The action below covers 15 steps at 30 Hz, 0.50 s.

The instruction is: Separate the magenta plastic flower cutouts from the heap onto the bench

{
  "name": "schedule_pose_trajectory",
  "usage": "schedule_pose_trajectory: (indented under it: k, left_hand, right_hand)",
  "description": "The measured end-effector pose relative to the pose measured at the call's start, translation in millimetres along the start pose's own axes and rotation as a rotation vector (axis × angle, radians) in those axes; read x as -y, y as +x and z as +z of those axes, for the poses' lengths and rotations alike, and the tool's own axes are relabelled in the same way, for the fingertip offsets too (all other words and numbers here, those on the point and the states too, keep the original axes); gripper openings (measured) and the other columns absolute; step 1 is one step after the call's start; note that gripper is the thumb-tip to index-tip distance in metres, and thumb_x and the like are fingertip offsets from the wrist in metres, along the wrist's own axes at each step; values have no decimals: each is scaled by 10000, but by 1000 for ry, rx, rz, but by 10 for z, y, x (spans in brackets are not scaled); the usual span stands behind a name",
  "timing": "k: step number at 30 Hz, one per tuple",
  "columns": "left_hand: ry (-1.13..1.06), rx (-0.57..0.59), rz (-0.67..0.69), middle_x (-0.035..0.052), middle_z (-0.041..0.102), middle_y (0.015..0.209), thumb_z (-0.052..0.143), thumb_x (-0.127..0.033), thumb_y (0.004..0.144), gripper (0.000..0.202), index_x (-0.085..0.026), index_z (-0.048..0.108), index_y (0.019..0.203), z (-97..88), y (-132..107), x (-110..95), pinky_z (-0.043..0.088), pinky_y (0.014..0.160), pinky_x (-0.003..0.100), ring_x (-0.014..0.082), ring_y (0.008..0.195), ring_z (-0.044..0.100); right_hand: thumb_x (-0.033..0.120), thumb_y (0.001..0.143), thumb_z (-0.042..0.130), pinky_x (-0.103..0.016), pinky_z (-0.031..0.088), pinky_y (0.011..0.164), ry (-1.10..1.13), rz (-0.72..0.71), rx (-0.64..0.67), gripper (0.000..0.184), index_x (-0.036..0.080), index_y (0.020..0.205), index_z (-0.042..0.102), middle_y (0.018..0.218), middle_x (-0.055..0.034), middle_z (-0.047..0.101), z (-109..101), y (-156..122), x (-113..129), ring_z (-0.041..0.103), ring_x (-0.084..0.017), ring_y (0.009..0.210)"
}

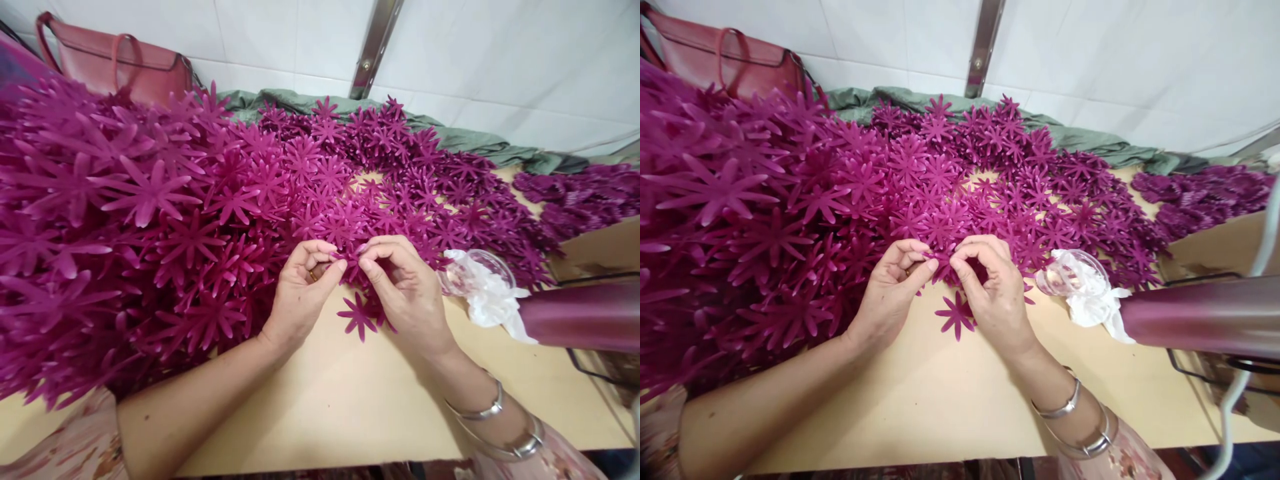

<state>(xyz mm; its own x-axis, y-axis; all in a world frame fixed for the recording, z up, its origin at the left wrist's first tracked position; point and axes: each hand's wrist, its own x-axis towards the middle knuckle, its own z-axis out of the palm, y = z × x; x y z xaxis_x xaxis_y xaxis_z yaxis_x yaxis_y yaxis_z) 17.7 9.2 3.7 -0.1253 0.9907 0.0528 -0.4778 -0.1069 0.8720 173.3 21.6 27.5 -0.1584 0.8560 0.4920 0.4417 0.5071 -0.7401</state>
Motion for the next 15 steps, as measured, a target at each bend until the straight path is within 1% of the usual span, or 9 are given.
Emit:
schedule_pose_trajectory:
  k: [2,4,6,8,10,12,14,15]
  left_hand:
    - [21,-12,4,-39,633,839,771,-164,815,187,-206,630,931,-7,1,-2,470,723,184,80,759,572]
    - [29,-29,1,-36,627,854,755,-167,826,170,-208,629,932,-19,5,-1,459,709,190,80,747,562]
    - [16,-52,1,-35,627,870,744,-159,833,169,-212,631,947,-30,10,5,457,715,193,80,752,563]
    - [-4,-70,7,-36,631,885,740,-145,833,186,-215,631,967,-36,14,12,464,733,194,80,769,571]
    - [-29,-80,4,-35,636,895,739,-138,836,201,-217,629,985,-35,14,20,474,748,196,80,777,576]
    - [-53,-88,-12,-35,642,895,737,-142,844,213,-218,626,1009,-30,11,26,483,754,197,80,773,580]
    - [-68,-98,-27,-35,646,893,742,-150,848,223,-219,625,1025,-27,8,31,488,761,197,79,774,586]
    - [-69,-101,-31,-35,646,894,748,-154,846,229,-220,626,1028,-27,7,33,489,764,196,79,777,589]
  right_hand:
    - [262,986,674,-382,483,948,47,30,-17,81,239,910,690,1018,-37,669,-2,9,-16,640,-212,1014]
    - [276,976,693,-348,488,915,151,99,-64,60,242,926,690,1008,-30,664,-5,26,-55,630,-197,982]
    - [306,963,716,-309,495,852,307,190,-133,74,252,928,681,950,-8,648,-14,51,-114,615,-172,905]
    - [342,933,757,-275,504,775,492,275,-195,133,258,891,664,854,23,610,-28,83,-171,599,-148,805]
    - [362,880,814,-263,527,741,656,338,-229,200,259,844,646,776,47,578,-48,116,-209,617,-137,753]
    - [345,837,853,-271,561,771,769,393,-237,219,265,862,651,790,54,632,-69,144,-221,678,-140,785]
    - [336,848,840,-284,587,829,840,459,-246,196,272,915,667,888,42,727,-91,165,-214,735,-147,862]
    - [364,872,816,-295,596,860,871,494,-245,181,274,940,675,952,28,765,-102,173,-206,754,-155,911]
